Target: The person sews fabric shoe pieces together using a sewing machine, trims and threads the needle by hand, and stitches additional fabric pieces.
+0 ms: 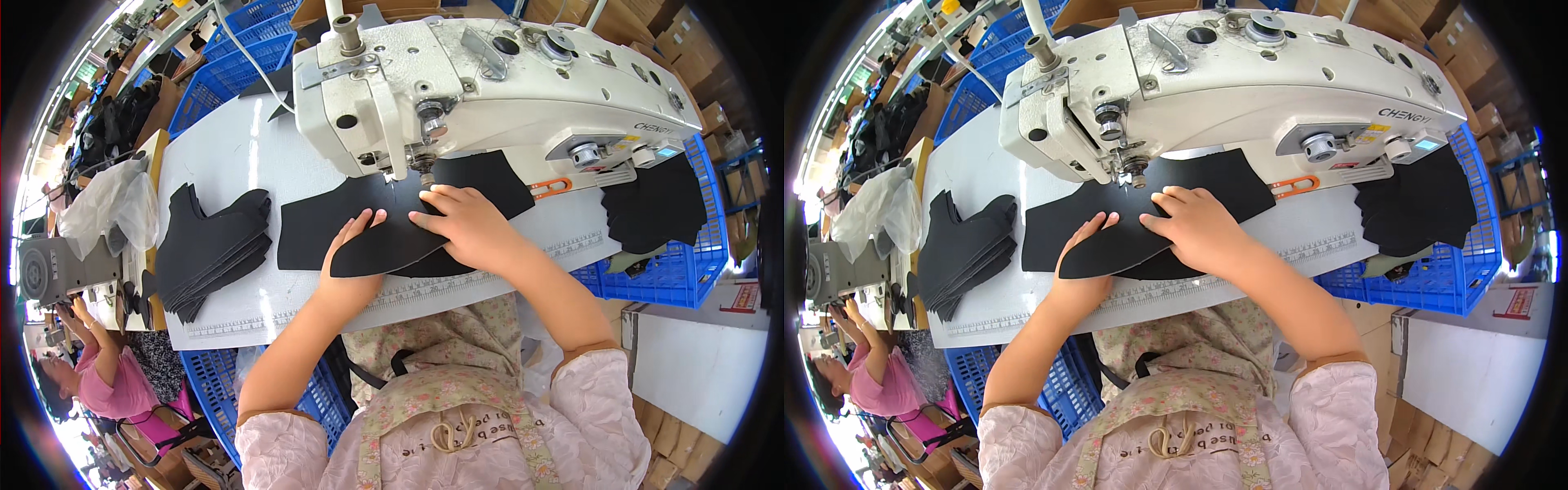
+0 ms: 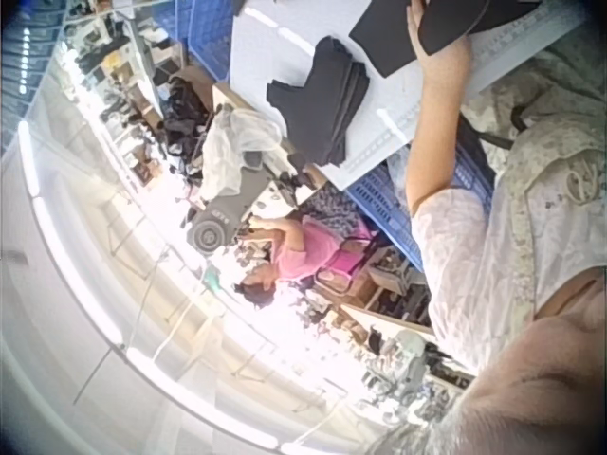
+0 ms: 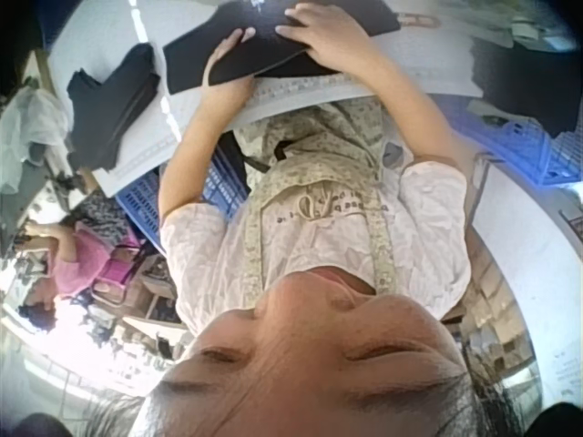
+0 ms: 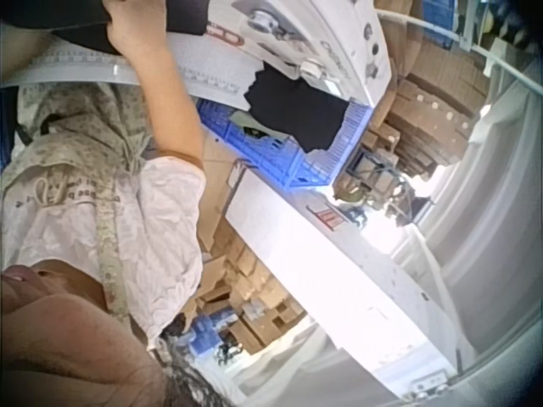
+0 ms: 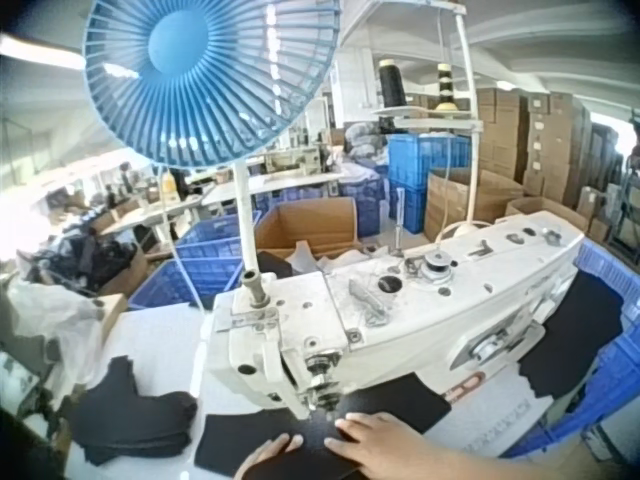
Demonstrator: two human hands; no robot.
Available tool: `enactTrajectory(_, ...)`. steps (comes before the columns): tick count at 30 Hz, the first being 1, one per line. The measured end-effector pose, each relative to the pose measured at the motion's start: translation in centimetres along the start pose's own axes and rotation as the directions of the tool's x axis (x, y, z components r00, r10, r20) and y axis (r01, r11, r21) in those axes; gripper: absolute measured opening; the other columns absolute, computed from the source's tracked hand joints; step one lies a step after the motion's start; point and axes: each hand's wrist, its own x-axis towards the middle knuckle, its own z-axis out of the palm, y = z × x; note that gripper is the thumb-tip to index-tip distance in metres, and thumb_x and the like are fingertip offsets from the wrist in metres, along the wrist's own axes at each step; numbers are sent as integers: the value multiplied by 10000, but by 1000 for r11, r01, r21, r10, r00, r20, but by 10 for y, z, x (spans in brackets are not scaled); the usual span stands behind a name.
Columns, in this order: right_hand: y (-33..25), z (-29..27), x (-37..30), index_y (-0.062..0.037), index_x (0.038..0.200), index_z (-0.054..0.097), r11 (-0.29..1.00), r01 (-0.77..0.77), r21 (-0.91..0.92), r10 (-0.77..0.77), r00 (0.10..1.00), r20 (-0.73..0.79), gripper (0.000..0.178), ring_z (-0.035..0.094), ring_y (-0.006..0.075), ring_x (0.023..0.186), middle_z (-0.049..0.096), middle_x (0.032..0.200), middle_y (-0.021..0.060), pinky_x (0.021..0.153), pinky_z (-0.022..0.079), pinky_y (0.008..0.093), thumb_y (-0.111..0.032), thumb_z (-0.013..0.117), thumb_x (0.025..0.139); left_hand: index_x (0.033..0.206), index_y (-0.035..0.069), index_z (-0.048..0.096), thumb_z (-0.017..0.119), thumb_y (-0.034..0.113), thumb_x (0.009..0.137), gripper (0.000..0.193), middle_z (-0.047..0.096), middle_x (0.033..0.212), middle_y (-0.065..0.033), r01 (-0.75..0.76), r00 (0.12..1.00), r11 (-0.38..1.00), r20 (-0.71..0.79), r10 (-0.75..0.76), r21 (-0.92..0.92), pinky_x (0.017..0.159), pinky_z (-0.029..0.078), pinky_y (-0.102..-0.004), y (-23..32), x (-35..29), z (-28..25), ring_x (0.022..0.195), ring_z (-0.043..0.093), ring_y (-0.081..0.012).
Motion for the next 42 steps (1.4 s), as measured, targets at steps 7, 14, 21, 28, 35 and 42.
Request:
enactTrajectory(7, -5, 7, 0, -142, 1203, 675, 999, -14, -50, 12, 999, -34, 453, 494, 274, 1280, 579, 1296, 128, 1009, 417, 417, -67, 665, 757, 1212, 92, 634, 649, 32, 763, 453, 535, 1400, -138, -4, 1000, 1000, 13, 4, 13, 1056, 436, -479, 0, 4, 0, 1299, 506, -333)
enactTrajectory(14, 1, 9, 10, -140, 1211, 665, 998, -29, -55, 24, 997, -78, 497, 503, 273, 1257, 585, 1253, 109, 1002, 423, 413, -47, 685, 724, 1211, 63, 624, 641, 12, 740, 474, 558, 1376, -136, -14, 999, 1000, -48, 13, -12, 1056, 437, -470, -14, 11, 9, 1295, 514, -326)
enactTrajectory(21, 7, 10, 18, -129, 1215, 656, 998, -13, -67, 5, 994, -111, 504, 529, 272, 1212, 602, 1197, 96, 979, 432, 407, -44, 681, 719, 1155, 51, 651, 635, -4, 699, 460, 625, 1268, -143, -36, 995, 997, -93, 30, -67, 1026, 462, -440, -25, 24, 9, 1227, 566, -323)
enactTrajectory(28, 2, 13, 19, -137, 1172, 686, 997, 8, -73, -18, 992, -129, 418, 585, 241, 1128, 645, 1162, 92, 947, 442, 386, -45, 625, 768, 1112, 53, 681, 663, 6, 683, 432, 656, 1204, -125, -24, 1000, 997, 12, 25, -75, 992, 481, -424, -14, 29, -5, 1175, 594, -326)
enactTrajectory(35, 25, 20, 10, -196, 1121, 716, 999, 35, -17, -37, 987, -154, 447, 584, 234, 1137, 646, 1204, 48, 977, 437, 395, 3, 619, 733, 1150, 53, 692, 704, 86, 707, 444, 603, 1326, -137, 268, 963, 868, 84, -257, -418, 1023, 464, -421, -28, 19, -14, 1216, 574, -326)
enactTrajectory(42, 26, 19, 13, -201, 1159, 694, 998, 61, 12, -59, 988, -145, 543, 560, 264, 1166, 629, 1243, 39, 993, 434, 422, 47, 641, 679, 1166, 54, 690, 647, -41, 676, 501, 553, 1399, -108, -115, 992, 976, 32, 123, -184, 997, 479, -408, -46, 17, -7, 1302, 510, -291)
